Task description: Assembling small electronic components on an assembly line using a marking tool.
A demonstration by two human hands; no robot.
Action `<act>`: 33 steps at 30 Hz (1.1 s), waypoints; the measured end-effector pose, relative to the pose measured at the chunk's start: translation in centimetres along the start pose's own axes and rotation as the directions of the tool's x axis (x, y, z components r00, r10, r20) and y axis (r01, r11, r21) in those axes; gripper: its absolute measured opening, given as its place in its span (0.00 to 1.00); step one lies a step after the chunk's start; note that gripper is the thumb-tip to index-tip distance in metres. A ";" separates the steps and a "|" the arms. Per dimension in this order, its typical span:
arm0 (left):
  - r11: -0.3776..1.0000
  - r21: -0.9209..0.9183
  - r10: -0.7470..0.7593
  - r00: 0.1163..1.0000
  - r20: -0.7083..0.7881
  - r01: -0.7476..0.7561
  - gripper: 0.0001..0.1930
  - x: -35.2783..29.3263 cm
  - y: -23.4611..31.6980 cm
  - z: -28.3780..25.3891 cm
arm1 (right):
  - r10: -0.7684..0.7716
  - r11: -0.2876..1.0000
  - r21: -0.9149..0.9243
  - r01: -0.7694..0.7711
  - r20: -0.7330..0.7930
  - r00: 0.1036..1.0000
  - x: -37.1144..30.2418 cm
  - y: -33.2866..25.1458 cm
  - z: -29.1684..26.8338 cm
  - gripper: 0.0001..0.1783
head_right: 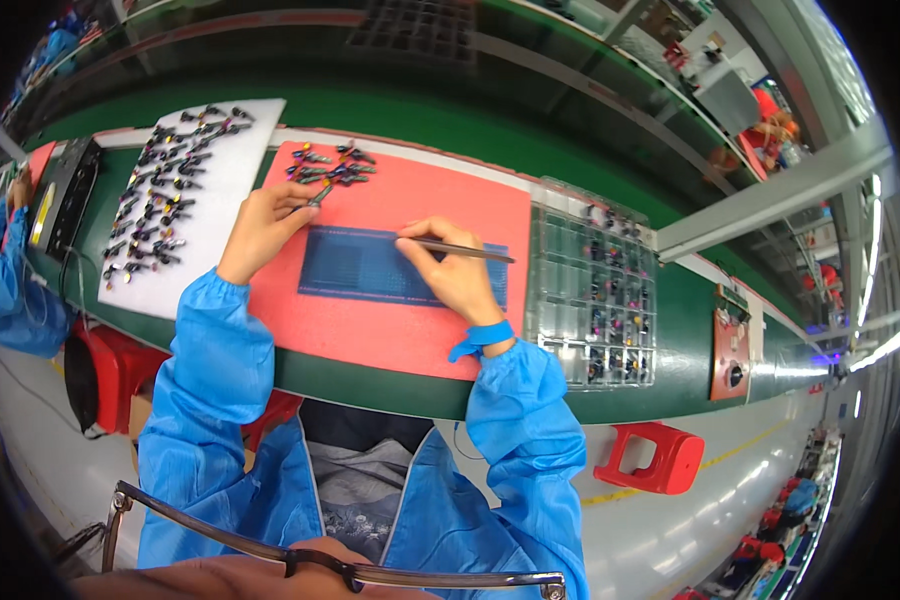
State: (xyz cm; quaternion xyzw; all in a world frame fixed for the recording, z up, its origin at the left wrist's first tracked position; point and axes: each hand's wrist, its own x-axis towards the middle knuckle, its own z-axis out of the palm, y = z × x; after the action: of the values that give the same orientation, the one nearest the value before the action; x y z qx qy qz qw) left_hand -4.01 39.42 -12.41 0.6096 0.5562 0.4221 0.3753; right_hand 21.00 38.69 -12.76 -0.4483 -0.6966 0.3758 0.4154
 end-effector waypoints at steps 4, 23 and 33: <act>0.993 -0.112 -0.037 0.996 0.081 0.046 0.13 -0.3 -0.2 0.4 | -0.077 0.997 0.006 0.077 0.015 0.997 -0.3 0.0 0.0 0.06; 0.994 -0.108 0.028 0.969 0.245 -0.001 0.11 1.7 -4.5 0.1 | -0.111 0.992 0.039 0.116 -0.103 0.988 -1.3 0.9 0.4 0.05; 0.992 -0.127 0.022 0.967 0.252 0.011 0.11 1.8 -5.1 -0.1 | -0.080 0.991 0.088 0.096 -0.163 0.983 -1.7 0.6 1.1 0.05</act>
State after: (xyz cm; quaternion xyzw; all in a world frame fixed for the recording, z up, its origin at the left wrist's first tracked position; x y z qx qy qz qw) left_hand -5.94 41.76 -16.91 0.6348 0.4739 0.3767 0.4801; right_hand 20.64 37.14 -14.15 -0.4252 -0.6615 0.3530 0.5070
